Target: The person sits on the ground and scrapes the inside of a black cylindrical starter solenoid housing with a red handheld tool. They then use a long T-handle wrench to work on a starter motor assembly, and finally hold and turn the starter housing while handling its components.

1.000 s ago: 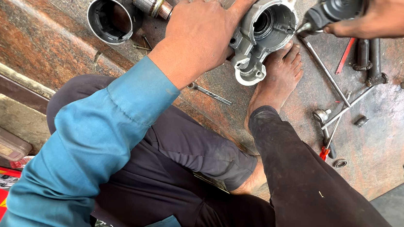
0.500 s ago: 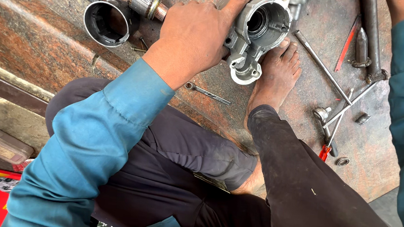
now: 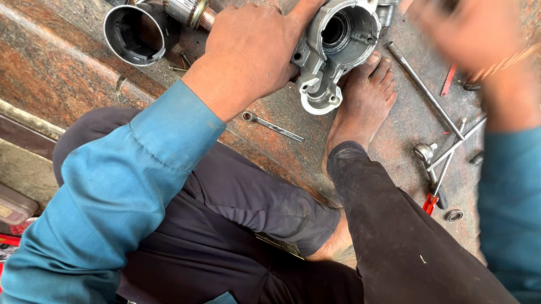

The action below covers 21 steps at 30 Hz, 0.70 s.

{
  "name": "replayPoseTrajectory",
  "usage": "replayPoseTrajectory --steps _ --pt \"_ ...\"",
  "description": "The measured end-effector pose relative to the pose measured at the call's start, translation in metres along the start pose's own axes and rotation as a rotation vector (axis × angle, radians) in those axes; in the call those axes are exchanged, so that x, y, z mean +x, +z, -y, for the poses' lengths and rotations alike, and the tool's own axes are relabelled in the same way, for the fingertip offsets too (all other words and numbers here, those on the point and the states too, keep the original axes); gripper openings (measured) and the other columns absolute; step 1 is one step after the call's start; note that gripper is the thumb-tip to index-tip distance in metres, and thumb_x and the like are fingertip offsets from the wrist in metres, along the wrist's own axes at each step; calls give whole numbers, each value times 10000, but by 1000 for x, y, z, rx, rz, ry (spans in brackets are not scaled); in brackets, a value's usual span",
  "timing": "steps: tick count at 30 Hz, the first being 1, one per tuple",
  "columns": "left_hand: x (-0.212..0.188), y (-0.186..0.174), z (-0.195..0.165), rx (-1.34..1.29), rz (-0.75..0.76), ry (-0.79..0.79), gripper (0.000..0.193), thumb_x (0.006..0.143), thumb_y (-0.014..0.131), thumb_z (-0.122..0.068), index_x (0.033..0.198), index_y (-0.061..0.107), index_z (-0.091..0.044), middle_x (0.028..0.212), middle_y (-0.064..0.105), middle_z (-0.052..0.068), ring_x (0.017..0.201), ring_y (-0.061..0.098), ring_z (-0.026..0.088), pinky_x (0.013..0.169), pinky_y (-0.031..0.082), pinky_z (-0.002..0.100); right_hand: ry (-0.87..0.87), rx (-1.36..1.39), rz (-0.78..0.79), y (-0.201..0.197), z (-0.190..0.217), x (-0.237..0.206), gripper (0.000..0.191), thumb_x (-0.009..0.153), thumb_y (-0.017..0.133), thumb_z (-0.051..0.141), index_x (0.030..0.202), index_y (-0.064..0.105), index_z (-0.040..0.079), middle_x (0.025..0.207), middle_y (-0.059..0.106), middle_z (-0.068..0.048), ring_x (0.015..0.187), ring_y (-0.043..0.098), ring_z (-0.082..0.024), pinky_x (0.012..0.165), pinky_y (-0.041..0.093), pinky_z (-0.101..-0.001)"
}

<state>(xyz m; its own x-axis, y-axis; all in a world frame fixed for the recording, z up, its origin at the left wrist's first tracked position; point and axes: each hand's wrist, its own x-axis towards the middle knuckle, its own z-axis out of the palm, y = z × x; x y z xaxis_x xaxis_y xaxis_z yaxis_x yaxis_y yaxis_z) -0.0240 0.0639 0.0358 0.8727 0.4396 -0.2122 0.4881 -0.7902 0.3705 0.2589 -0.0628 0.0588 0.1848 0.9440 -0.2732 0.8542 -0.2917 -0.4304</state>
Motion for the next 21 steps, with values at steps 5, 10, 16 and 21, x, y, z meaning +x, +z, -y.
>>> replayPoseTrajectory --steps 5,10,16,21 --pt "-1 1 1 0 -12 17 1095 746 879 -344 1619 226 -251 845 733 165 710 724 389 581 572 499 319 440 787 82 4 -56 373 971 617 442 930 772 105 679 688 9 550 650 -106 472 567 -316" --pt "-1 0 1 8 -10 29 1117 739 877 -347 1623 201 -249 870 738 178 706 720 408 585 577 504 751 1264 574 108 -14 -75 473 1090 613 368 782 602 10 530 487 -3 358 368 -87 314 277 -257" --pt "4 -1 0 -21 32 26 1118 762 869 -343 1631 175 -226 849 739 182 727 725 401 562 575 502 773 1247 678 99 -18 -65 492 1056 544 407 826 637 -18 486 533 -56 328 428 -118 328 325 -259" --pt "2 3 1 -6 28 38 1112 771 857 -294 1639 166 -223 849 735 180 721 726 393 538 571 496 767 1246 643 96 -11 -66 496 1067 535 415 852 637 -21 497 544 -59 344 452 -120 338 346 -262"
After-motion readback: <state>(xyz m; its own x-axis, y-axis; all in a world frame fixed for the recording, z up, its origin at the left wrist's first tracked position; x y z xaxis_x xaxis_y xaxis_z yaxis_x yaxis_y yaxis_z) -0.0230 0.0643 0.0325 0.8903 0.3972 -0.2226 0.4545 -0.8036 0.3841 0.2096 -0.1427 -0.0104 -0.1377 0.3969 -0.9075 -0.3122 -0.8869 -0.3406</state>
